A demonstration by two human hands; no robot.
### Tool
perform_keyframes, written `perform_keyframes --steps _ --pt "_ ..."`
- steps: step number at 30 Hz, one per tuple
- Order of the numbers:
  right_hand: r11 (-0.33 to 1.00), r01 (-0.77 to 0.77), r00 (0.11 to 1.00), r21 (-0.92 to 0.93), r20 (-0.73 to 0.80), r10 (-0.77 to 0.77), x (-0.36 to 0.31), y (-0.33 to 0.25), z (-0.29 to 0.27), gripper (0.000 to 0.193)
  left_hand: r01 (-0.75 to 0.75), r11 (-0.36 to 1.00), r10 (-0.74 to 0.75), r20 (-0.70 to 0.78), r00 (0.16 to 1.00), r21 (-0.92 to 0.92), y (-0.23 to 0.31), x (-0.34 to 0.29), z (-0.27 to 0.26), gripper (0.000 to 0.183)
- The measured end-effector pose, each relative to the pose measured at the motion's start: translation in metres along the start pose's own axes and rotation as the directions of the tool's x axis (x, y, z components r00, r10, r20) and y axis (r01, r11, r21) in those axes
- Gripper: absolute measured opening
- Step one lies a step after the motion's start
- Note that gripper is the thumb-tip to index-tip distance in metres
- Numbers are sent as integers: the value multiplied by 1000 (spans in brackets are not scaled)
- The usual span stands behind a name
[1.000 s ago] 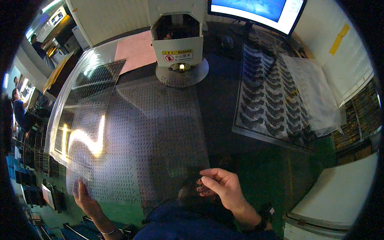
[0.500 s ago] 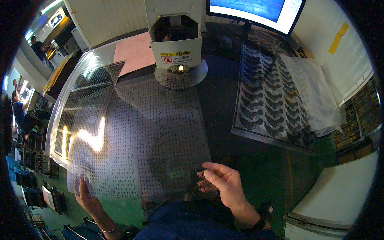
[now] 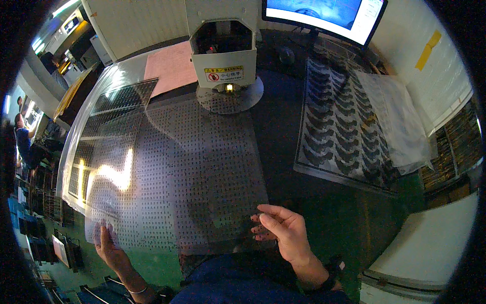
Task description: The recorder is inspecting large transparent sheets containing printed circuit patterns or films under a light and checking them against a computer screen.
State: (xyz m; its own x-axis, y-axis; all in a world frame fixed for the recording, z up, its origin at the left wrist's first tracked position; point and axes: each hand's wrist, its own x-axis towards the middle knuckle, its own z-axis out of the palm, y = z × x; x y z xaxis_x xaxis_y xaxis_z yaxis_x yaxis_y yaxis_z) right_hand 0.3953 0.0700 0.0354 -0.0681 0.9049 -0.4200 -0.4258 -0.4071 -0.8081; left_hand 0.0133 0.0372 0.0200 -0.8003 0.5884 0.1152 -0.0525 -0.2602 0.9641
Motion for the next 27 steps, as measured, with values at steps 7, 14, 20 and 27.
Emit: perform_keyframes --steps 7,14,20,27 --pt "1000 17 1000 7 9 -17 2 -1 1 27 4 1000 -4 -13 1000 -5 2 -1 3 33" --pt "1000 23 1000 15 17 -23 3 -1 0 27 -18 1000 18 -13 1000 20 2 -1 4 32" --pt "1000 10 1000 20 13 -10 2 -1 2 28 39 999 -38 -37 999 27 3 -2 5 32" --pt "1000 -7 1000 9 19 7 1 -2 2 29 27 999 -28 -20 999 -17 3 -4 6 32"
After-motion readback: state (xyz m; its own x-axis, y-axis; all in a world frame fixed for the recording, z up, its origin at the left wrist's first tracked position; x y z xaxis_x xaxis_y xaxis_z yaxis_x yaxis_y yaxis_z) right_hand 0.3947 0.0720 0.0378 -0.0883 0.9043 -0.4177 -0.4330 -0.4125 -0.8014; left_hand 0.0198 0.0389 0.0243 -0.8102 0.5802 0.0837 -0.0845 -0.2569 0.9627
